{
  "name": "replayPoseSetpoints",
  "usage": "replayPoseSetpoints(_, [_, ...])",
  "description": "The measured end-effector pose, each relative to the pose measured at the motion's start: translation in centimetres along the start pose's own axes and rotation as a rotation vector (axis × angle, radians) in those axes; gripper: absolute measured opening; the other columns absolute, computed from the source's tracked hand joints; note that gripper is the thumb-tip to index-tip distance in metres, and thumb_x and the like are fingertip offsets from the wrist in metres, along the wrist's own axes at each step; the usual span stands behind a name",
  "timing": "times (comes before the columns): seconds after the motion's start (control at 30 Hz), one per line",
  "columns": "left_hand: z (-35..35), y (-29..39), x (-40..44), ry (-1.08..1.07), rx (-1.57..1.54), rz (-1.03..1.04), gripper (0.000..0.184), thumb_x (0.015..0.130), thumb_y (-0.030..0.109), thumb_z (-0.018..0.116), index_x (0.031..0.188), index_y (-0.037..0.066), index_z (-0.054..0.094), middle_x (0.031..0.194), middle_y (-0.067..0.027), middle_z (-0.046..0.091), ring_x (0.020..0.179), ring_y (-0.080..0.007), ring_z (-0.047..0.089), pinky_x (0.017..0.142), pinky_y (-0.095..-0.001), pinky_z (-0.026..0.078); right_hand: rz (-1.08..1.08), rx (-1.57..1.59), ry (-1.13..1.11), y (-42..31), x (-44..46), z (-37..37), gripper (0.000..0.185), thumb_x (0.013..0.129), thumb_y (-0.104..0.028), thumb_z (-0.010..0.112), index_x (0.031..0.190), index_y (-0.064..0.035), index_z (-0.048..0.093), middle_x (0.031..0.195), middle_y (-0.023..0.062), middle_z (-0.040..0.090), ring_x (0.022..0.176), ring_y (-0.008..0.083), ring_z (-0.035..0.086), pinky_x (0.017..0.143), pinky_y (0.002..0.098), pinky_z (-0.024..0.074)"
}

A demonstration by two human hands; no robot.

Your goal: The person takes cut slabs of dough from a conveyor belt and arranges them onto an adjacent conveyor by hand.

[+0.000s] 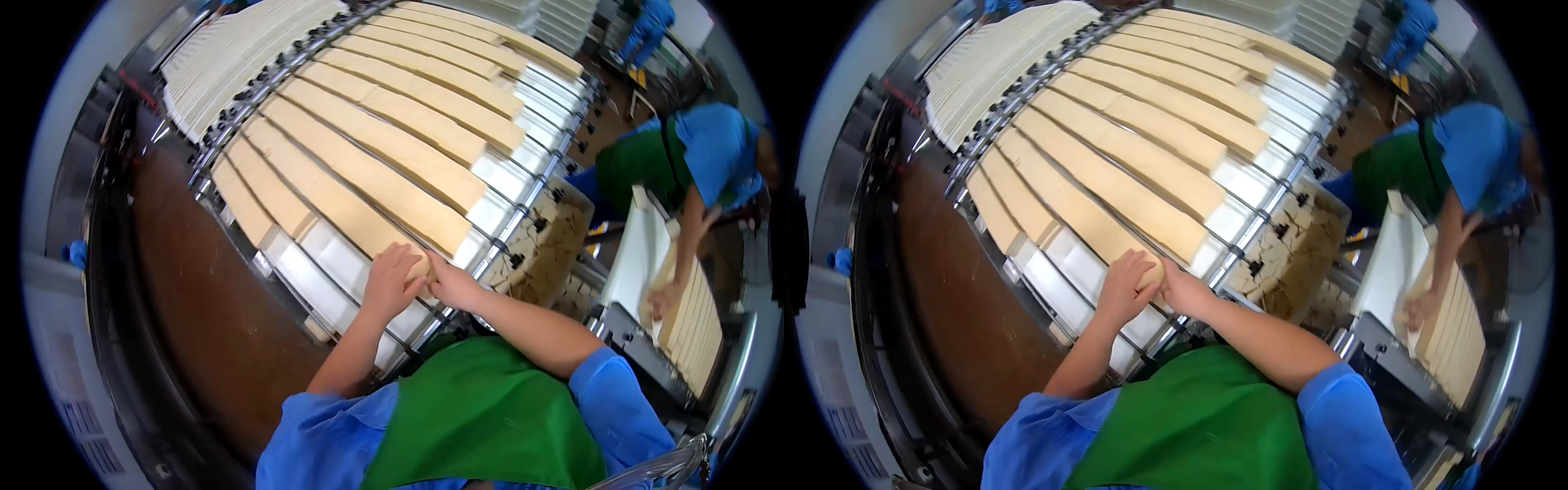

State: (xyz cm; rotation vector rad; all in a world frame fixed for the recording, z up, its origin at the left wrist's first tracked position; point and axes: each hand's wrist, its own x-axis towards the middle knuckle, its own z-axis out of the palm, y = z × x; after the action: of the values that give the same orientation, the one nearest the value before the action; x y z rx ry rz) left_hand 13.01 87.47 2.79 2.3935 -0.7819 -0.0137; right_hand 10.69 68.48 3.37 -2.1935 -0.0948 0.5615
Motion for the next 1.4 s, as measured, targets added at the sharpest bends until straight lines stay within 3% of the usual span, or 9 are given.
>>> replayPoseSetpoints(0.27, [1.0,0.6,0.2,0.053,0.167,-0.02,0.044,0.072,0.014,0.079,0.112,0.006,0.064,0.136,-0.0224,0.056,0.129,-0.0428,0.049,0.108,-0.0506,0.038,-0.093,0.227,0.165,3.8,-7.3,-4.6,0.057,0.088,-0.014,0.055,0.143,-0.0099,0.038,0.096,0.0266,0.068,0.091,0.0432,0.067,0.08,0.0511,0.052])
replayPoseSetpoints(0.3, [1.1,0.1,0.2,0.036,0.193,-0.001,0.046,0.072,0.013,0.078,0.114,0.006,0.063,0.135,-0.0228,0.056,0.128,-0.0429,0.049,0.108,-0.0504,0.038,-0.093,0.272,0.196,5.2,-9.5,-6.3,0.062,0.089,-0.018,0.057,0.146,-0.0109,0.034,0.089,0.0199,0.069,0.085,0.0387,0.068,0.075,0.048,0.0525])
replayPoseSetpoints(0.43, [1.8,0.1,0.9,0.106,0.228,-0.045,0.047,0.076,0.01,0.073,0.121,0.001,0.06,0.132,-0.0254,0.056,0.126,-0.0431,0.049,0.109,-0.0489,0.038,0.136,0.309,0.525,14.9,-17.8,-10.3,0.076,0.091,-0.029,0.065,0.153,-0.01,0.026,0.082,0.0089,0.068,0.072,0.027,0.066,0.067,0.0384,0.0519])
replayPoseSetpoints(0.53, [3.3,3.1,5.0,0.183,0.142,-0.118,0.043,0.082,0.006,0.068,0.123,0.0,0.059,0.134,-0.0246,0.054,0.127,-0.0412,0.05,0.111,-0.0459,0.036,0.324,0.368,0.6,21.3,-25.7,-12.3,0.075,0.093,-0.027,0.067,0.152,-0.0082,0.025,0.087,0.0091,0.068,0.076,0.024,0.065,0.071,0.0357,0.051])
replayPoseSetpoints(0.77, [16.2,25.4,19.6,-0.073,-0.031,0.299,0.051,0.08,0.009,0.071,0.13,0.003,0.057,0.137,-0.0216,0.054,0.128,-0.0395,0.05,0.111,-0.0432,0.038,0.681,0.446,1.135,36.0,-41.5,-10.6,0.078,0.088,-0.024,0.072,0.15,-0.0065,0.029,0.079,0.0061,0.067,0.068,0.0174,0.064,0.066,0.0319,0.0516])
replayPoseSetpoints(0.87, [26.0,35.4,24.7,-0.281,-0.014,0.521,0.065,0.077,0.014,0.075,0.137,0.003,0.052,0.145,-0.0228,0.048,0.134,-0.0407,0.046,0.113,-0.0459,0.036,0.804,0.46,1.301,41.2,-46.6,-10.8,0.084,0.085,-0.032,0.073,0.151,-0.006,0.028,0.077,0.0056,0.068,0.068,0.0234,0.067,0.064,0.0351,0.0522])
replayPoseSetpoints(1.07, [45.9,55.2,31.1,-0.468,0.051,0.801,0.084,0.085,0.038,0.073,0.15,0.001,0.036,0.158,-0.0246,0.031,0.147,-0.0431,0.026,0.119,-0.0506,0.026,0.795,0.646,1.301,47.8,-50.0,-14.5,0.099,0.084,-0.036,0.076,0.156,-0.0041,0.015,0.076,0.0078,0.068,0.067,0.0206,0.066,0.062,0.0336,0.0518])
replayPoseSetpoints(1.23, [57.5,66.2,33.9,-0.508,0.249,0.737,0.086,0.09,0.045,0.066,0.153,-0.001,0.029,0.16,-0.023,0.026,0.15,-0.0395,0.02,0.119,-0.0538,0.023,0.718,0.88,1.228,48.2,-49.9,-18.6,0.096,0.087,-0.034,0.075,0.156,-0.0042,0.015,0.072,0.008,0.066,0.065,0.0184,0.065,0.061,0.0301,0.0506])
replayPoseSetpoints(1.4, [62.9,66.9,32.4,-0.53,0.485,0.617,0.085,0.094,0.055,0.055,0.153,0.0,0.031,0.162,-0.0206,0.023,0.151,-0.0352,0.019,0.119,-0.0521,0.023,0.616,0.912,1.204,48.4,-50.6,-18.2,0.092,0.087,-0.022,0.075,0.156,-0.0044,0.016,0.073,0.0066,0.066,0.064,0.0149,0.063,0.06,0.0279,0.0497])
